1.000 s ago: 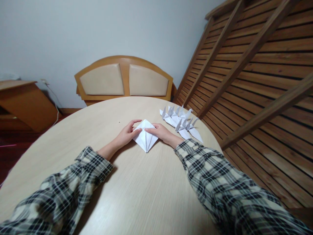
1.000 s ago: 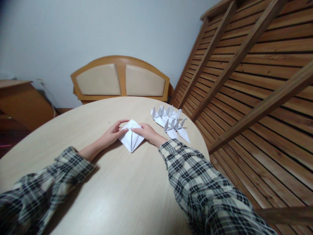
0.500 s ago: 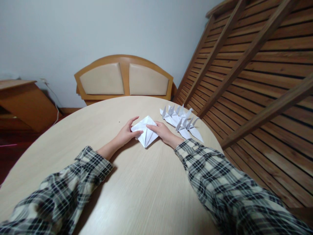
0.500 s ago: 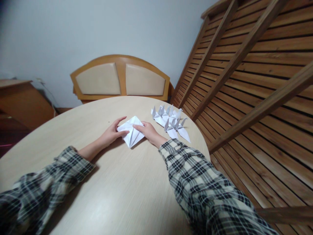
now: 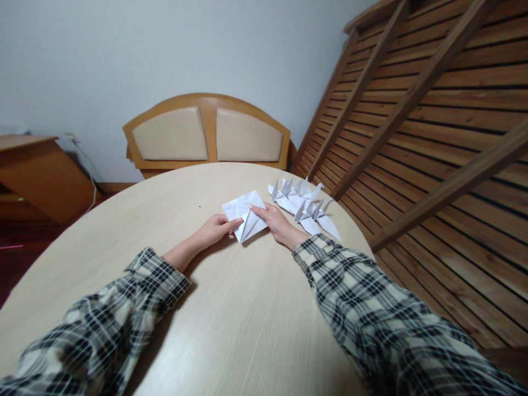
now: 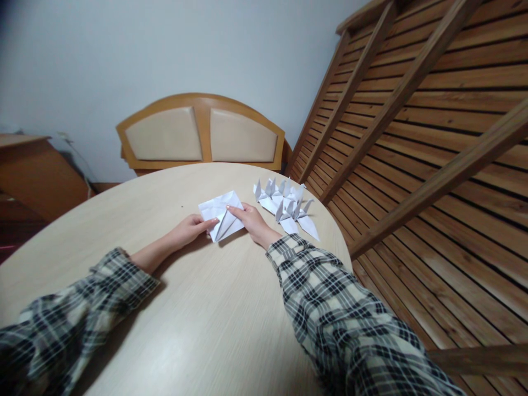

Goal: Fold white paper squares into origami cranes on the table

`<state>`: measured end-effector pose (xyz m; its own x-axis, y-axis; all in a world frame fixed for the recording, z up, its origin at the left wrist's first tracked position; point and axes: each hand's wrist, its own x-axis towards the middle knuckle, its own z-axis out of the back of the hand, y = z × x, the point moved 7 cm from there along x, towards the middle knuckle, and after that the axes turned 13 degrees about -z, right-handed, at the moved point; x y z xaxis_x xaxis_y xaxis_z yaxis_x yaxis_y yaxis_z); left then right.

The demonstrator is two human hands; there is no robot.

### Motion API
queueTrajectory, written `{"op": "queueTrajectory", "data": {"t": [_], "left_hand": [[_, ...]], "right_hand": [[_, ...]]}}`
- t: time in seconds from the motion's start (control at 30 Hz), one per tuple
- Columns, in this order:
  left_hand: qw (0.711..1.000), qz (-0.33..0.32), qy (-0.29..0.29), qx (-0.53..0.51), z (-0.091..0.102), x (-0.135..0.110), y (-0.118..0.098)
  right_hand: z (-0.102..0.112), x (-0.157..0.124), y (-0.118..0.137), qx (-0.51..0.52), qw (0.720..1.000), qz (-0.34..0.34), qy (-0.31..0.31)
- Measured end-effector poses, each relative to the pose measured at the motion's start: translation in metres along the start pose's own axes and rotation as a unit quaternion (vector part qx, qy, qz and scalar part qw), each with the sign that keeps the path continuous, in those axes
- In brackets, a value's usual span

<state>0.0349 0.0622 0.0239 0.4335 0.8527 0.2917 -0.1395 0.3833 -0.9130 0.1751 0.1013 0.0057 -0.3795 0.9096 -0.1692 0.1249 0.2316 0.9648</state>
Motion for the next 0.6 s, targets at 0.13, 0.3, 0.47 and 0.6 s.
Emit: {"op": "queueTrajectory", "data": {"t": [0.13, 0.3, 0.47, 0.6], "left_hand": [[0.999, 0.001, 0.012, 0.042, 0.0005, -0.0016, 0.0005], [0.999, 0.008, 0.024, 0.045, 0.0007, -0.0015, 0.0045], [0.999, 0.011, 0.048, -0.004, -0.0045, -0.0009, 0.0072], [0.998, -0.014, 0.064, -0.01, -0.0071, -0.0004, 0.0057]], "right_hand": [[-0.0005, -0.0001, -0.0022, 0.0, 1.0, -0.002, 0.001], [0.0012, 0.0009, -0.0012, -0.005, 1.0, 0.009, -0.012], [0.0033, 0.002, 0.001, 0.035, 0.999, 0.021, -0.014], [0.0046, 0.0029, 0.0005, 0.048, 0.998, 0.022, -0.016]]}}
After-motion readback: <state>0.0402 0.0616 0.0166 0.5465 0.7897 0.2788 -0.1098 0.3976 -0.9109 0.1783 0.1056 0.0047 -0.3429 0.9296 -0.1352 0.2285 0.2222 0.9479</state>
